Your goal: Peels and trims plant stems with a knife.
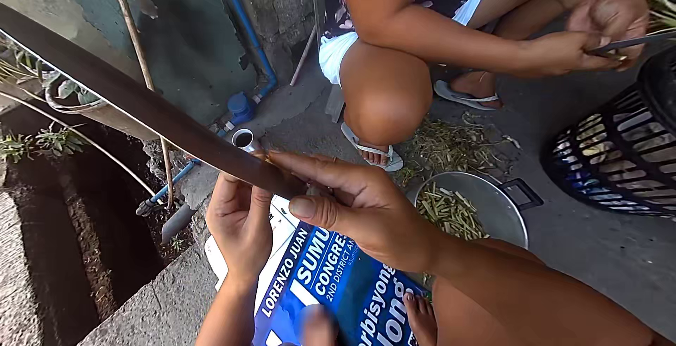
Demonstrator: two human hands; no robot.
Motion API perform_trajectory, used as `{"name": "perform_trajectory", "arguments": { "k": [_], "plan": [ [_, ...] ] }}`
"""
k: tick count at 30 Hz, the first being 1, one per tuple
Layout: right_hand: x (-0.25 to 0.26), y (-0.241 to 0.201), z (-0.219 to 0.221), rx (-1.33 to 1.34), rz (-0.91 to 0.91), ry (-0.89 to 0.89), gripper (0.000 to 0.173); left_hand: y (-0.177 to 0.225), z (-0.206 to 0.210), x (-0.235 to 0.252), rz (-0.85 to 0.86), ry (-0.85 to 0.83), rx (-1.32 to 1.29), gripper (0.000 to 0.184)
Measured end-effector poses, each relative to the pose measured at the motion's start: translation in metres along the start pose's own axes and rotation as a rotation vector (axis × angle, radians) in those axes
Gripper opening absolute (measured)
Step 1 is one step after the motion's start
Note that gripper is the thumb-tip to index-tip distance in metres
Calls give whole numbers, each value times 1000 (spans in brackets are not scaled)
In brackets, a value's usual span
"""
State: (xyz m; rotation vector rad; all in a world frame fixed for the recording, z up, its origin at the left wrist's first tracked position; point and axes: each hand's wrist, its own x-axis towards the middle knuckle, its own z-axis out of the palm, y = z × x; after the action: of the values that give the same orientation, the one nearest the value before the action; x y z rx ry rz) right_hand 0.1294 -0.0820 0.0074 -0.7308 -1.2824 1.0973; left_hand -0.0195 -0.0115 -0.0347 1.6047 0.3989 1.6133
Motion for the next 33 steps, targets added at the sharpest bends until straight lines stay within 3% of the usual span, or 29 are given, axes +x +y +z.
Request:
{"name": "perform_trajectory", "arguments": {
  "k": [9,16,26,33],
  "plan": [
    [1,-3,-7,131,92,-34,35,0,-1,0,80,-15,123,18],
    [4,9,-21,376,344,-7,33,-3,-8,3,34,-28,97,19],
    [3,101,-70,150,812,295,30,6,-48,17,-24,152,87,17],
    [-12,172,-116,-136,1011,340,32,30,-90,19,13,212,137,21]
  ]
}}
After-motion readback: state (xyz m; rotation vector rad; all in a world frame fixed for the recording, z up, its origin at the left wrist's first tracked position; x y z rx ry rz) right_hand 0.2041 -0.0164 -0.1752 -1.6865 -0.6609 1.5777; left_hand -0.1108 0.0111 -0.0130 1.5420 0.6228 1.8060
